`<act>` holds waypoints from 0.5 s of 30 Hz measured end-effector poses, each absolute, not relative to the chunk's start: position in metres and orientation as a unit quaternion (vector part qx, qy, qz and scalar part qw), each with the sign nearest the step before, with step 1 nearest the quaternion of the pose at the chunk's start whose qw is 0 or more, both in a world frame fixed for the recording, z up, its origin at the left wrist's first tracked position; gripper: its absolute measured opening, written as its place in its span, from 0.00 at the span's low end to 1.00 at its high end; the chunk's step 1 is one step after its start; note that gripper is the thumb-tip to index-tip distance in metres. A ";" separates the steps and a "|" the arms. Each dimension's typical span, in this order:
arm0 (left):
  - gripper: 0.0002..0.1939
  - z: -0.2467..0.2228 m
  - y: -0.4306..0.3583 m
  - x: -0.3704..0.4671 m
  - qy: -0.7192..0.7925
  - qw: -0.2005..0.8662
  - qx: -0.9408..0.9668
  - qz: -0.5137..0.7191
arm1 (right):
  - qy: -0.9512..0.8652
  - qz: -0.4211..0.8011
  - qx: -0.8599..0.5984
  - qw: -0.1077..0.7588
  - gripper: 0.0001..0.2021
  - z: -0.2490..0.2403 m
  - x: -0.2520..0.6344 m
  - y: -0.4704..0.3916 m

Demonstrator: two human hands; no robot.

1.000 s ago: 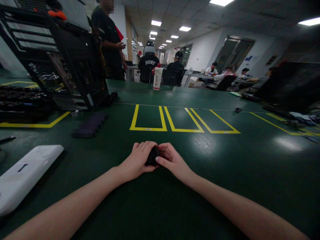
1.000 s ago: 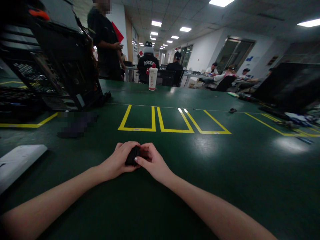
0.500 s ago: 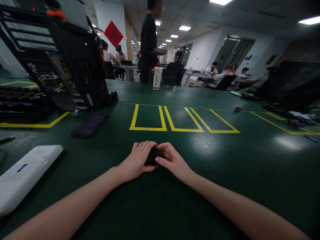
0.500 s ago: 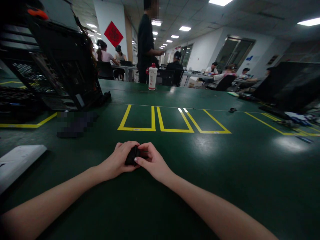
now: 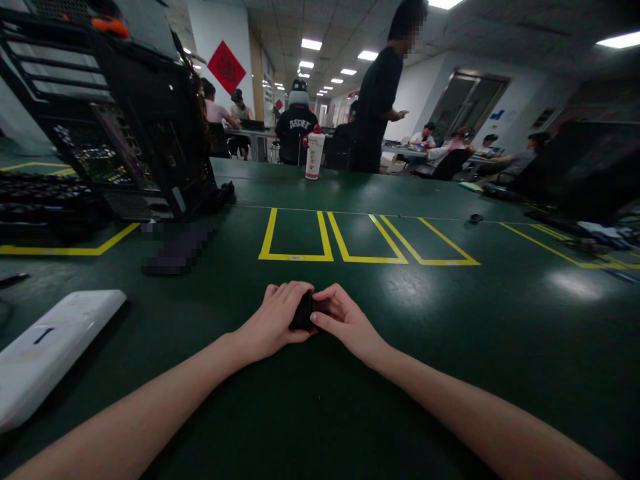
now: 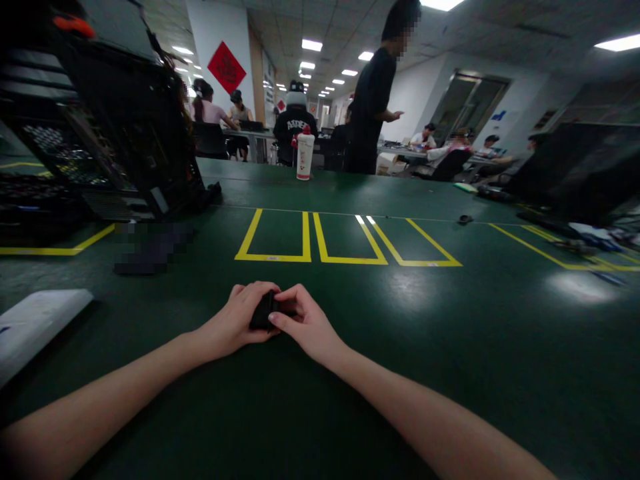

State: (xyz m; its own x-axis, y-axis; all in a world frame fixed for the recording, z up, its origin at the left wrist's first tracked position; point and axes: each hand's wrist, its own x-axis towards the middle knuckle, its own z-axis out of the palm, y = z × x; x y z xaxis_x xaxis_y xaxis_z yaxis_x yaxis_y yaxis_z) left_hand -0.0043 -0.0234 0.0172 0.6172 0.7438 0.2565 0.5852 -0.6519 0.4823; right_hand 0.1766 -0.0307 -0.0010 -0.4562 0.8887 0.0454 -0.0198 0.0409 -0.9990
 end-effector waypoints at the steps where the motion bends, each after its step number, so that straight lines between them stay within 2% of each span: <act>1: 0.26 0.017 -0.024 -0.004 0.378 0.176 0.881 0.222 | -0.613 0.593 -0.357 0.382 0.12 -0.001 0.176 -0.030; 5: 0.26 0.017 -0.023 -0.004 0.375 0.177 0.883 0.221 | -0.620 0.591 -0.365 0.365 0.15 0.001 0.178 -0.030; 11: 0.27 0.017 -0.023 -0.004 0.376 0.178 0.881 0.224 | -0.629 0.600 -0.334 0.365 0.14 0.001 0.180 -0.031; 15: 0.26 0.019 -0.024 -0.003 0.373 0.177 0.882 0.227 | -0.608 0.610 -0.343 0.375 0.10 0.000 0.178 -0.030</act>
